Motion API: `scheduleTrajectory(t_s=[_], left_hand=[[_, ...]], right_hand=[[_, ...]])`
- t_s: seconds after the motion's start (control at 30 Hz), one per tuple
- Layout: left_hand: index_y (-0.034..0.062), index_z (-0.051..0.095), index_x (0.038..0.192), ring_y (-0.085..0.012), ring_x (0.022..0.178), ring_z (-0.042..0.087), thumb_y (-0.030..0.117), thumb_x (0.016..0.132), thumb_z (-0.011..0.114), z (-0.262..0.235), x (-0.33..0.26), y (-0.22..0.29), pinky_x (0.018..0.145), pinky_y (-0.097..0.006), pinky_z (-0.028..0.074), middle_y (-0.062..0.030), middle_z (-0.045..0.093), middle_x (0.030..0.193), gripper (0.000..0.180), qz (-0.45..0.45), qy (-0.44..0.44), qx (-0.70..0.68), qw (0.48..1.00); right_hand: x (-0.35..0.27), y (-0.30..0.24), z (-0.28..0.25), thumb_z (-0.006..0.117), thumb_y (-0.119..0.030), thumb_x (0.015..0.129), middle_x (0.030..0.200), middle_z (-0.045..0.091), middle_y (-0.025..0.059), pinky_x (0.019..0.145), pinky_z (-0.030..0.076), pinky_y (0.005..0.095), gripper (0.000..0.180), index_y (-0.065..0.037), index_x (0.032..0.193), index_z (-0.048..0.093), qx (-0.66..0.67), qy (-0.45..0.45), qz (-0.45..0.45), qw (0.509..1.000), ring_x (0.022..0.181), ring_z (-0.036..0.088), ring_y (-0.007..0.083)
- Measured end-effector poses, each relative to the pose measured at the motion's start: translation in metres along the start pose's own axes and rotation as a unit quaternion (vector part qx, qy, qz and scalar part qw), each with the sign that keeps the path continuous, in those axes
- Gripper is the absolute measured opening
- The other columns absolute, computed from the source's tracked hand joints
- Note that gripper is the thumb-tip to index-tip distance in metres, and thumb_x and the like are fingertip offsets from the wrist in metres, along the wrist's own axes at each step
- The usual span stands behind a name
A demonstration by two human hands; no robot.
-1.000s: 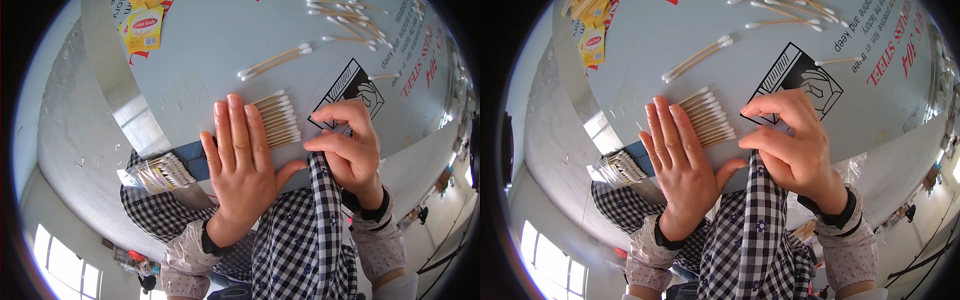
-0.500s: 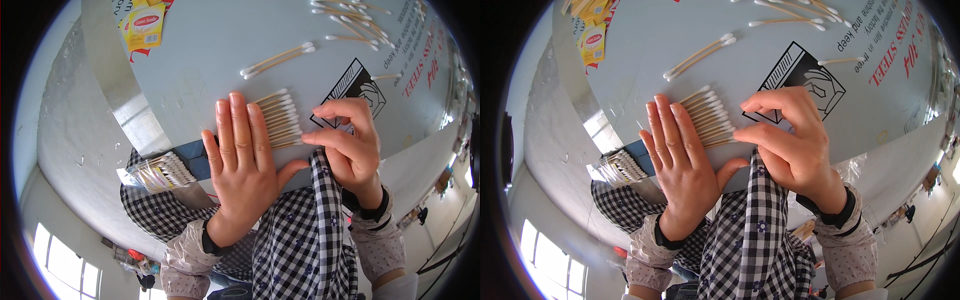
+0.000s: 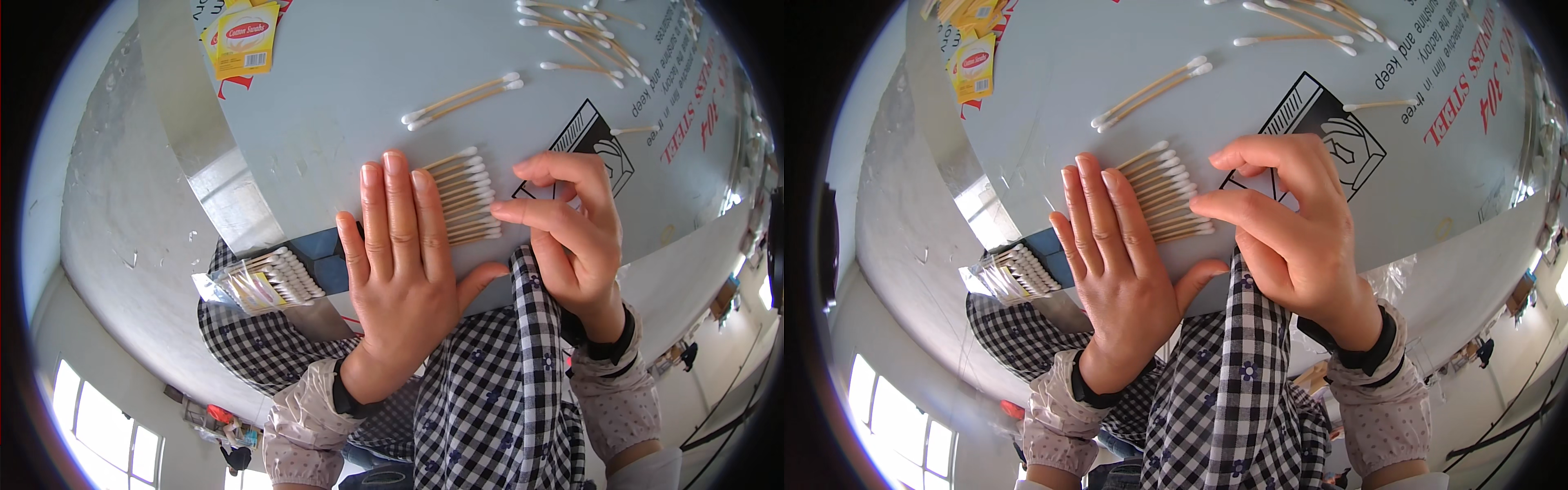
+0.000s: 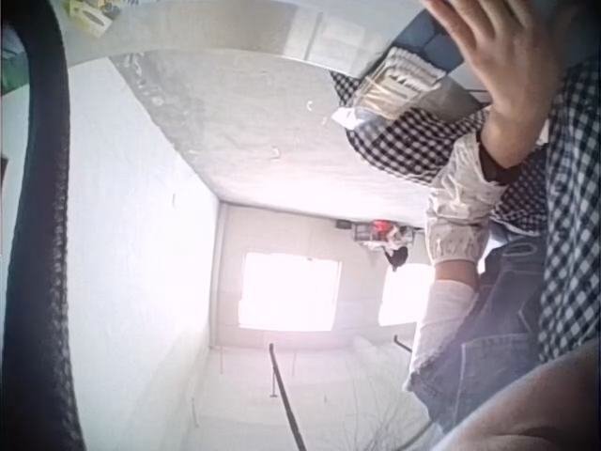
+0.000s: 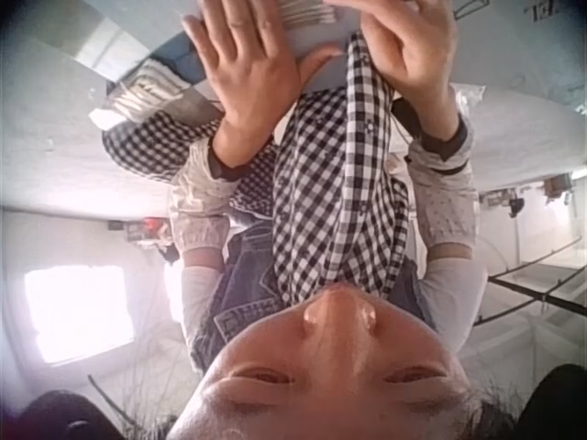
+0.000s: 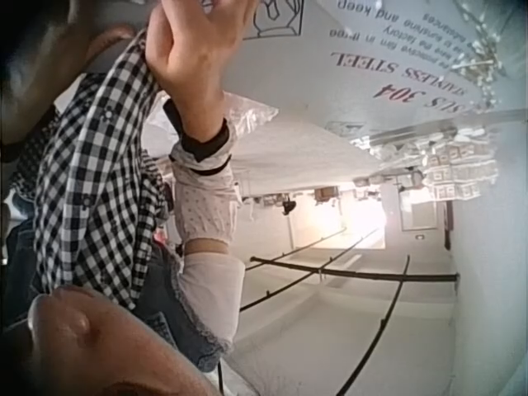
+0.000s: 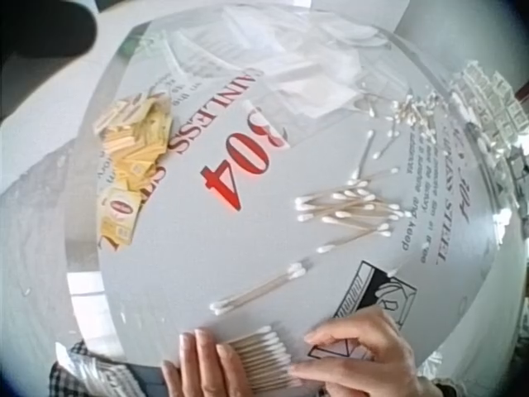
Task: Organizing cotton swabs into neat rows and placing them into clear plastic packaging with labels.
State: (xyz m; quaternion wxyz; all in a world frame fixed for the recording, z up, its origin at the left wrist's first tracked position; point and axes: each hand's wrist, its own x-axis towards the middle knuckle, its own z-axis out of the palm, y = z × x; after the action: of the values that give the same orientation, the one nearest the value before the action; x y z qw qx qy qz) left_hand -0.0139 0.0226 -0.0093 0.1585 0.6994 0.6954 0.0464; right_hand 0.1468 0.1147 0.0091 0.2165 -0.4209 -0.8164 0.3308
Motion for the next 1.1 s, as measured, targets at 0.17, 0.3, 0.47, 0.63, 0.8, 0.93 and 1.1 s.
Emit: scheduleTrajectory(t_s=[0.17,0.3,0.47,0.63,0.8,0.93,1.1], left_hand=[[-0.0132,0.022,0.15,-0.0496,0.146,0.02,0.074,0.086,0.045,0.0,0.0,0.0,0.117,-0.06,0.016,-0.0355,0.021,0.155,0.11,0.0,0.003,-0.002,1.0],[-0.013,0.021,0.15,-0.0496,0.146,0.02,0.074,0.086,0.046,0.0,0.0,0.0,0.117,-0.06,0.017,-0.0355,0.022,0.155,0.11,-0.001,0.001,-0.006,1.0],[-0.0057,0.038,0.146,-0.0379,0.144,0.035,0.071,0.094,0.032,-0.002,0.001,0.003,0.119,-0.055,0.015,-0.0247,0.038,0.152,0.093,-0.028,0.005,-0.009,1.0],[-0.0056,0.038,0.146,-0.0378,0.144,0.035,0.071,0.094,0.032,-0.002,0.001,0.003,0.119,-0.055,0.016,-0.0246,0.038,0.152,0.093,-0.028,0.007,-0.01,1.0],[-0.0053,0.038,0.147,-0.0378,0.144,0.035,0.07,0.094,0.032,-0.001,0.0,0.002,0.119,-0.055,0.017,-0.0244,0.038,0.152,0.092,-0.027,0.01,-0.014,0.999],[-0.0051,0.038,0.147,-0.0375,0.144,0.035,0.07,0.094,0.033,-0.001,0.001,0.003,0.119,-0.055,0.017,-0.0239,0.038,0.153,0.092,-0.026,0.015,-0.021,0.999],[-0.0048,0.037,0.147,-0.0372,0.144,0.035,0.069,0.094,0.033,0.0,0.0,0.002,0.119,-0.055,0.016,-0.0232,0.038,0.153,0.091,-0.029,0.02,-0.026,0.999]], right_hand=[[0.002,-0.001,0.002,0.06,0.008,0.066,0.108,0.064,0.0109,0.07,0.048,0.0323,0.033,-0.008,0.092,0.073,-0.006,-0.001,0.003,1.0,0.087,0.057,0.0246],[0.002,0.0,0.0,0.061,0.008,0.066,0.108,0.064,0.0108,0.071,0.049,0.0327,0.034,-0.008,0.093,0.073,-0.01,-0.01,-0.007,1.0,0.088,0.057,0.0246],[0.006,0.0,0.002,0.061,0.007,0.066,0.109,0.063,0.0109,0.072,0.049,0.0331,0.034,-0.008,0.095,0.073,-0.005,-0.002,-0.001,1.0,0.089,0.057,0.0248],[0.006,0.001,0.003,0.055,0.012,0.07,0.114,0.061,0.0104,0.066,0.041,0.0284,0.039,-0.008,0.097,0.074,-0.006,-0.008,0.001,1.0,0.087,0.052,0.0208],[0.009,-0.002,0.002,0.06,0.008,0.067,0.108,0.062,0.011,0.072,0.049,0.0334,0.034,-0.007,0.096,0.072,-0.024,-0.017,-0.013,0.999,0.087,0.055,0.0256],[0.011,-0.001,0.004,0.06,0.009,0.067,0.108,0.061,0.0109,0.073,0.048,0.0332,0.035,-0.007,0.097,0.072,-0.006,0.004,-0.006,1.0,0.087,0.055,0.0253],[0.012,-0.001,0.007,0.051,0.014,0.073,0.115,0.06,0.0134,0.07,0.043,0.0295,0.04,-0.005,0.099,0.073,0.0,-0.001,0.007,1.0,0.086,0.052,0.0202]])
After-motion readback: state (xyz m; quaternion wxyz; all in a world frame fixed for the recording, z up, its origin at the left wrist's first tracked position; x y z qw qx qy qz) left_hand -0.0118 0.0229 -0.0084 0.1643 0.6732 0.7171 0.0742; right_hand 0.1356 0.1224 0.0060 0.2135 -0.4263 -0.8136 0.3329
